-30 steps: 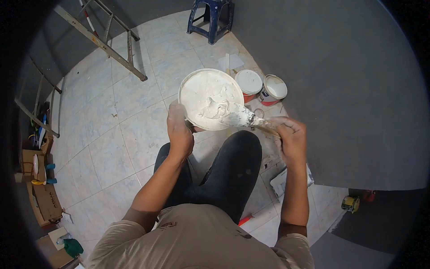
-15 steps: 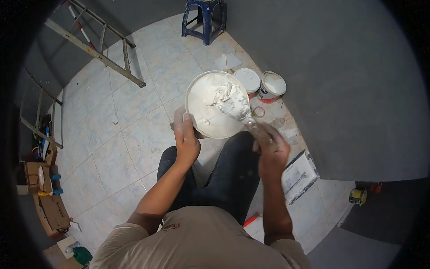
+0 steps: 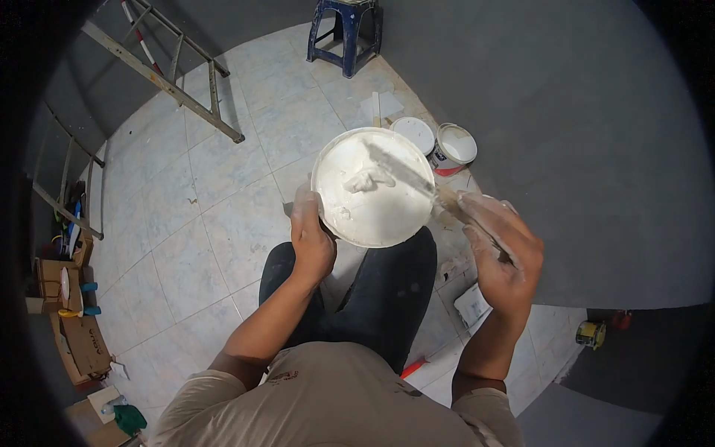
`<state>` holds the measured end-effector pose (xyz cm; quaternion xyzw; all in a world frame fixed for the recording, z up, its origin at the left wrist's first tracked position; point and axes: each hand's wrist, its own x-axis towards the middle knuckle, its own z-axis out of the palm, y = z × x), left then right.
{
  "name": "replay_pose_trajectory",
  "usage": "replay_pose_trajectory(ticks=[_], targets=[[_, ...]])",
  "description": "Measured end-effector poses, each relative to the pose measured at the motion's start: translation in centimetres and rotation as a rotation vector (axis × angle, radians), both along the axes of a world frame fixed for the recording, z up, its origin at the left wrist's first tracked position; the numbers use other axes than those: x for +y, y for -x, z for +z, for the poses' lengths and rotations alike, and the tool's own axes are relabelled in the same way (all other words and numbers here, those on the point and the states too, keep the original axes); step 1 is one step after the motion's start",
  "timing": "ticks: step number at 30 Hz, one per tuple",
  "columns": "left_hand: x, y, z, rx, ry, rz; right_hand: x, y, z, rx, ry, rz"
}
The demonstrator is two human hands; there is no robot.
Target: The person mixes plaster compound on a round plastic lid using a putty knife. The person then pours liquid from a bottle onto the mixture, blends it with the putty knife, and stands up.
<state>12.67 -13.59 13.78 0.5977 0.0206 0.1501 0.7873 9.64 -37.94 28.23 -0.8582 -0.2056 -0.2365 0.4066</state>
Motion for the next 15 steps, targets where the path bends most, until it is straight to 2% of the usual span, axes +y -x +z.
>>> replay_pose_trajectory(ticks=[5,8,10,12,15], targets=[[-0.2,0.3,0.0,0.031,0.075,0.007,0.0,0.0,0.0,-0.108,0.163,-0.058],[-0.2,0.8,0.8,0.157,0.262,-0.025,0.7,1.5,-1.9,-0.148,0.271,-0.126],[0.1,0.6,1.3,0.146,0.265,-0.045,1.9,2.4,-2.7,-0.159,0.311,-0.168],[0.2,0.5,2.3,0.105,0.28,-0.075,3.0,2.9,-3.0,-0.139,0.251,-0.086],[0.0,-0.3,2.0,0.023,0.23,-0.079,3.4,3.2,-4.1,-0.143,0.418,-0.062]])
